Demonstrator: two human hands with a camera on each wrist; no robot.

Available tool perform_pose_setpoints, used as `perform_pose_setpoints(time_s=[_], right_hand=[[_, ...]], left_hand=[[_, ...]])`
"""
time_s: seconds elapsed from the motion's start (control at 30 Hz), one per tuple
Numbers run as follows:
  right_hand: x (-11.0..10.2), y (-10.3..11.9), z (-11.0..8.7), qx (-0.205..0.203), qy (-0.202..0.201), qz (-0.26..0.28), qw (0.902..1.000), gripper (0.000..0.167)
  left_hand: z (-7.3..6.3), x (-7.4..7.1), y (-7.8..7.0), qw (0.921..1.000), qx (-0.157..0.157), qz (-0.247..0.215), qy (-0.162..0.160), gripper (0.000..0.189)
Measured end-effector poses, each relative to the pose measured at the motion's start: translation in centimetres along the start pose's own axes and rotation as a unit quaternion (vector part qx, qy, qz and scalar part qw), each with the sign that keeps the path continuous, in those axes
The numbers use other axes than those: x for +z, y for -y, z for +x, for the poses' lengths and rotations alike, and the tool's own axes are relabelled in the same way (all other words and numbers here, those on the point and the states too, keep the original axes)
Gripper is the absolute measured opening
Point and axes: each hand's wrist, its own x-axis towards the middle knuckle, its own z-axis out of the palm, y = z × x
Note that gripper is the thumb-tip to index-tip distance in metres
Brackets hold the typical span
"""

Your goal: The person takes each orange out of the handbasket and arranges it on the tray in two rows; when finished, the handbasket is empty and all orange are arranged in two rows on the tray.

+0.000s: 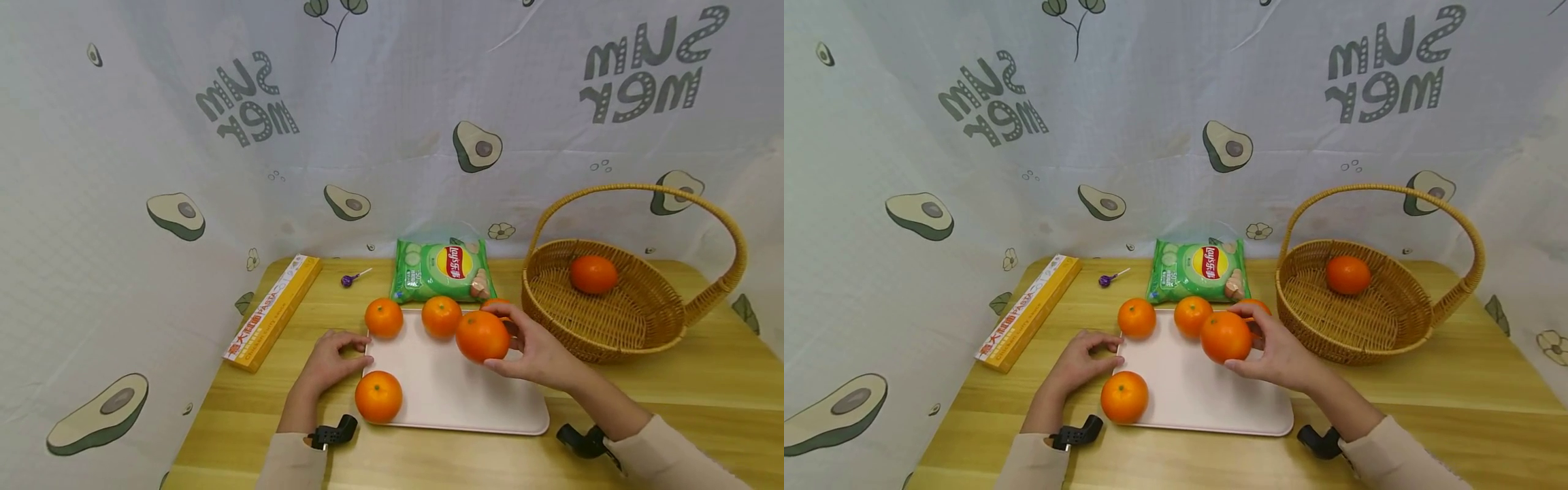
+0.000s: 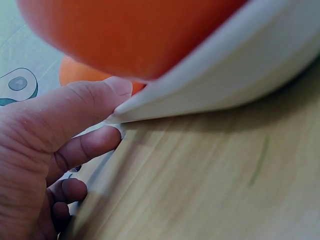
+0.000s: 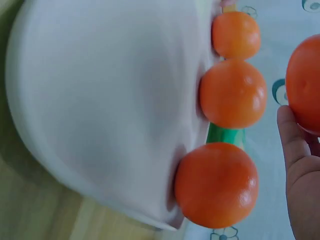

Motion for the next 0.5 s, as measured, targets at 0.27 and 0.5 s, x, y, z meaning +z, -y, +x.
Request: perform_pose_setpoints(time_s=[0.27,0.5], right_hand=[[2.0,-0.3,-0.3,0.023,0.029,0.012,0.9992,0.079],[3.6,-0.6,-0.5,0.047,0.057,-0.010,0.9972,0.078]], left_hand=[[-0.1,0.0,-0.1,0.9999,0.011,0.001,-0.003,0.028],[-0.1,-0.1,-0.2,1.0000,0.006,0.000,-0.001,0.028]])
